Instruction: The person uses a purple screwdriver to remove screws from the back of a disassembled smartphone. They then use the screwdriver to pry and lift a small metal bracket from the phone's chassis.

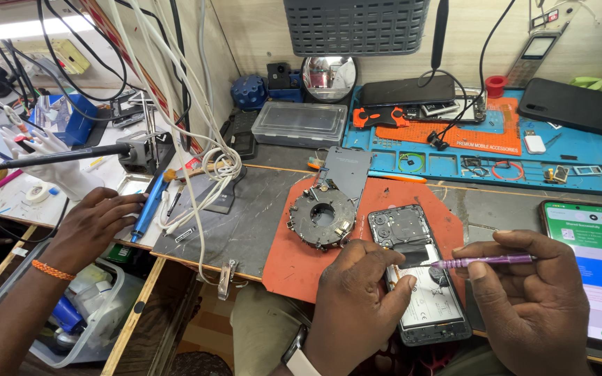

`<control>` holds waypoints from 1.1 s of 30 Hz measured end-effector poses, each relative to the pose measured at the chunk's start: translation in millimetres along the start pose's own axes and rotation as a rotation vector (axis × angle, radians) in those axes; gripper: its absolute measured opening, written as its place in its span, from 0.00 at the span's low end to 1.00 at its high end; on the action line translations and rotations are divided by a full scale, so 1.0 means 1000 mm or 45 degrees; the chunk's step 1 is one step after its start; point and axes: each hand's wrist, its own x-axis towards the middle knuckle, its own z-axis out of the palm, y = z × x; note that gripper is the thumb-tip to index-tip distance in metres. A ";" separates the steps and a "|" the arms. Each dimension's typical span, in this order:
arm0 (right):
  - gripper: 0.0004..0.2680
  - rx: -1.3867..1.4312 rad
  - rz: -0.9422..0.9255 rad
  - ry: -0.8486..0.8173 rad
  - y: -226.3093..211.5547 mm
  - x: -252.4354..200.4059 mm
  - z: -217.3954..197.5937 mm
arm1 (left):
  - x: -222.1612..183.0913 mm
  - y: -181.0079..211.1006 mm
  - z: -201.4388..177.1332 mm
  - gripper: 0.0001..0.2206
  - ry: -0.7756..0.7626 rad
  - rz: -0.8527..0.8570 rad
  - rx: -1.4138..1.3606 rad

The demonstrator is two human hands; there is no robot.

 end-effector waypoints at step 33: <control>0.17 -0.623 -0.326 -0.326 -0.042 0.072 -0.012 | 0.002 -0.005 0.004 0.19 0.020 0.125 0.126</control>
